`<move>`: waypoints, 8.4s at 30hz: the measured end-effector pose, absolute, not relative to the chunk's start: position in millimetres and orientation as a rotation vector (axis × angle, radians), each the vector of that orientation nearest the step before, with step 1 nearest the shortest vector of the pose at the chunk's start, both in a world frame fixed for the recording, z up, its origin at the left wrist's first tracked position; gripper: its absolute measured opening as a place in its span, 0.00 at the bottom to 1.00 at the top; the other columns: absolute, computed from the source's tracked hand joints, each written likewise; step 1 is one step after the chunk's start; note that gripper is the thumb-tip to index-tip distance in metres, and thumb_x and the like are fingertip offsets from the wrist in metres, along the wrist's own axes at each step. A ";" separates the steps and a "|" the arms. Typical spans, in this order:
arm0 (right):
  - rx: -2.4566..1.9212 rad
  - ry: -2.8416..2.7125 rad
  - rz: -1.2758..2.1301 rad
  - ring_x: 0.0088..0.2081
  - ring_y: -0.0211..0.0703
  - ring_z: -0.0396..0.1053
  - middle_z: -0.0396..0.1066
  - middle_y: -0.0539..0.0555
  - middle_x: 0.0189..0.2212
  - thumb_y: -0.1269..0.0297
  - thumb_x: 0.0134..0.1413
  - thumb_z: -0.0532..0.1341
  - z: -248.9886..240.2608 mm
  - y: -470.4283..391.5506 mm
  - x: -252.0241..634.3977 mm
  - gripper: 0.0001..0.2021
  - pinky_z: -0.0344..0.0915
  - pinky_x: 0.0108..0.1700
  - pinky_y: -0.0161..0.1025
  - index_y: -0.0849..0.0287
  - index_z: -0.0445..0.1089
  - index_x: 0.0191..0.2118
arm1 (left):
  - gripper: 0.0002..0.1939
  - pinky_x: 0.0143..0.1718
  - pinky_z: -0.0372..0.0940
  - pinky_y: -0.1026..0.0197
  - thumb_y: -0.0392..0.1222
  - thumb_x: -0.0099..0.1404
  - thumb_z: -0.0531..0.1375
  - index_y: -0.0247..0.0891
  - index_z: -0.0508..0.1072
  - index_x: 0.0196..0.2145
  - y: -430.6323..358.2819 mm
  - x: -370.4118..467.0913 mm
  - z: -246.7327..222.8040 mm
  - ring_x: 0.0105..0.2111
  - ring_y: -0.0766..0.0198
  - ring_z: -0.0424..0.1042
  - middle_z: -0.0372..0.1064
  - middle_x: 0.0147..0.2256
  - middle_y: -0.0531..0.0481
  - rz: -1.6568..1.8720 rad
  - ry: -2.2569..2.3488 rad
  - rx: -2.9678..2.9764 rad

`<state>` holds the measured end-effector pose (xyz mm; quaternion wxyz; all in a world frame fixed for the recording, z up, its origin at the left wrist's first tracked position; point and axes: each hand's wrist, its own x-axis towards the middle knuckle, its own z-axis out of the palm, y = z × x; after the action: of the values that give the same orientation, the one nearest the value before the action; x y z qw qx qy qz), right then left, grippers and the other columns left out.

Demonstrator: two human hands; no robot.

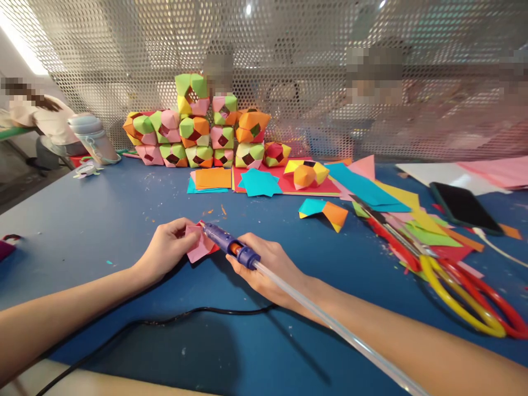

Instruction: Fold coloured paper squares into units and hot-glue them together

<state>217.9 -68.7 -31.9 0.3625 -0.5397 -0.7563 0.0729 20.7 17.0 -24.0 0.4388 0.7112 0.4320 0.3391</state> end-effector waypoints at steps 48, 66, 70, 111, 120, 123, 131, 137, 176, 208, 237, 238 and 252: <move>-1.517 -1.968 0.250 0.18 0.33 0.59 0.61 0.44 0.18 0.61 0.56 0.55 -8.3 -75.7 213.0 0.07 0.55 0.20 0.30 0.55 0.59 0.28 | 0.06 0.24 0.54 0.68 0.39 0.55 0.55 0.36 0.70 0.26 17.6 19.3 -24.2 0.23 0.70 0.59 0.61 0.22 0.57 0.859 1.038 1.761; -1.535 -1.947 0.308 0.17 0.33 0.57 0.60 0.44 0.17 0.61 0.55 0.56 0.9 -77.3 212.3 0.09 0.54 0.20 0.31 0.55 0.58 0.27 | 0.06 0.25 0.55 0.67 0.39 0.54 0.55 0.35 0.70 0.26 19.6 19.4 -24.9 0.24 0.69 0.60 0.63 0.23 0.55 0.836 1.034 1.729; -1.507 -1.999 0.315 0.19 0.33 0.58 0.62 0.44 0.19 0.62 0.56 0.55 -1.0 -77.8 211.9 0.07 0.55 0.21 0.31 0.55 0.59 0.29 | 0.08 0.25 0.53 0.67 0.41 0.56 0.54 0.36 0.70 0.24 16.0 21.2 -23.7 0.22 0.70 0.57 0.60 0.21 0.57 0.834 1.019 1.827; -2.074 -2.362 0.140 0.19 0.39 0.61 0.64 0.52 0.15 0.52 0.58 0.52 33.4 -81.7 238.8 0.23 0.50 0.23 0.38 0.58 0.61 0.16 | 0.04 0.26 0.58 0.67 0.38 0.56 0.58 0.35 0.68 0.27 -4.1 19.9 -19.3 0.24 0.68 0.66 0.69 0.24 0.53 0.755 0.886 1.290; -1.432 -1.590 1.022 0.29 0.36 0.66 0.68 0.50 0.30 0.56 0.53 0.60 0.2 -75.5 198.7 0.11 0.63 0.31 0.34 0.58 0.64 0.36 | 0.06 0.27 0.57 0.69 0.39 0.59 0.58 0.34 0.70 0.27 -19.4 24.8 -16.2 0.25 0.72 0.63 0.65 0.24 0.55 0.673 0.838 1.417; -1.372 -1.452 1.144 0.26 0.34 0.64 0.66 0.48 0.25 0.58 0.52 0.60 -7.8 -71.9 198.2 0.10 0.61 0.29 0.33 0.60 0.64 0.31 | 0.08 0.25 0.58 0.68 0.40 0.60 0.58 0.34 0.69 0.26 -24.1 28.1 -18.0 0.23 0.71 0.65 0.66 0.23 0.55 0.627 0.784 1.347; -1.382 -1.356 1.196 0.22 0.32 0.62 0.65 0.46 0.21 0.61 0.51 0.61 -10.8 -70.0 199.5 0.09 0.59 0.25 0.32 0.60 0.63 0.28 | 0.07 0.27 0.67 0.62 0.42 0.61 0.58 0.35 0.66 0.34 -26.2 31.8 -17.4 0.22 0.66 0.70 0.71 0.26 0.50 0.595 0.673 1.119; -1.375 -1.335 1.202 0.21 0.33 0.63 0.66 0.46 0.21 0.64 0.50 0.61 -9.9 -71.4 196.9 0.07 0.60 0.24 0.32 0.60 0.63 0.28 | 0.07 0.25 0.69 0.61 0.42 0.63 0.56 0.36 0.64 0.33 -26.6 32.5 -15.6 0.22 0.65 0.71 0.72 0.24 0.50 0.621 0.667 1.092; -1.171 -1.350 1.268 0.29 0.35 0.60 0.62 0.46 0.26 0.69 0.50 0.56 -13.4 -75.1 195.0 0.03 0.58 0.33 0.34 0.58 0.64 0.34 | 0.09 0.28 0.57 0.68 0.44 0.63 0.54 0.37 0.69 0.29 -32.1 26.6 -12.0 0.26 0.70 0.59 0.61 0.25 0.56 0.715 0.865 1.722; -1.263 -1.599 0.880 0.27 0.34 0.65 0.66 0.47 0.25 0.66 0.56 0.56 -13.9 -79.3 193.2 0.03 0.63 0.31 0.34 0.57 0.64 0.33 | 0.09 0.28 0.56 0.68 0.42 0.65 0.52 0.37 0.68 0.32 -32.6 26.3 -11.8 0.26 0.70 0.59 0.62 0.25 0.56 0.599 0.841 1.688; -1.100 -1.906 0.342 0.27 0.35 0.62 0.65 0.49 0.23 0.76 0.53 0.55 -15.8 -77.6 197.6 0.08 0.61 0.32 0.34 0.60 0.64 0.26 | 0.05 0.26 0.57 0.68 0.32 0.57 0.52 0.38 0.64 0.32 -32.0 27.9 -9.7 0.23 0.72 0.60 0.60 0.23 0.59 0.609 0.842 1.709; -1.070 -1.940 0.278 0.28 0.36 0.62 0.64 0.50 0.23 0.76 0.54 0.55 -17.4 -77.1 198.4 0.08 0.61 0.32 0.35 0.60 0.64 0.27 | 0.05 0.26 0.58 0.67 0.32 0.57 0.53 0.38 0.65 0.33 -32.8 28.0 -8.5 0.24 0.71 0.61 0.62 0.24 0.58 0.596 0.827 1.703; -1.294 -1.731 0.694 0.34 0.36 0.68 0.71 0.50 0.31 0.68 0.57 0.56 -6.1 -76.6 202.6 0.05 0.64 0.37 0.33 0.60 0.69 0.35 | 0.10 0.28 0.59 0.67 0.46 0.63 0.56 0.36 0.69 0.33 -26.0 25.3 -21.7 0.27 0.69 0.63 0.67 0.27 0.54 0.716 0.872 1.677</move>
<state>202.6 -76.6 -6.1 0.4221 -0.5169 -0.6912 0.2772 25.3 -26.0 -21.7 0.5314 0.7029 0.3654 0.3000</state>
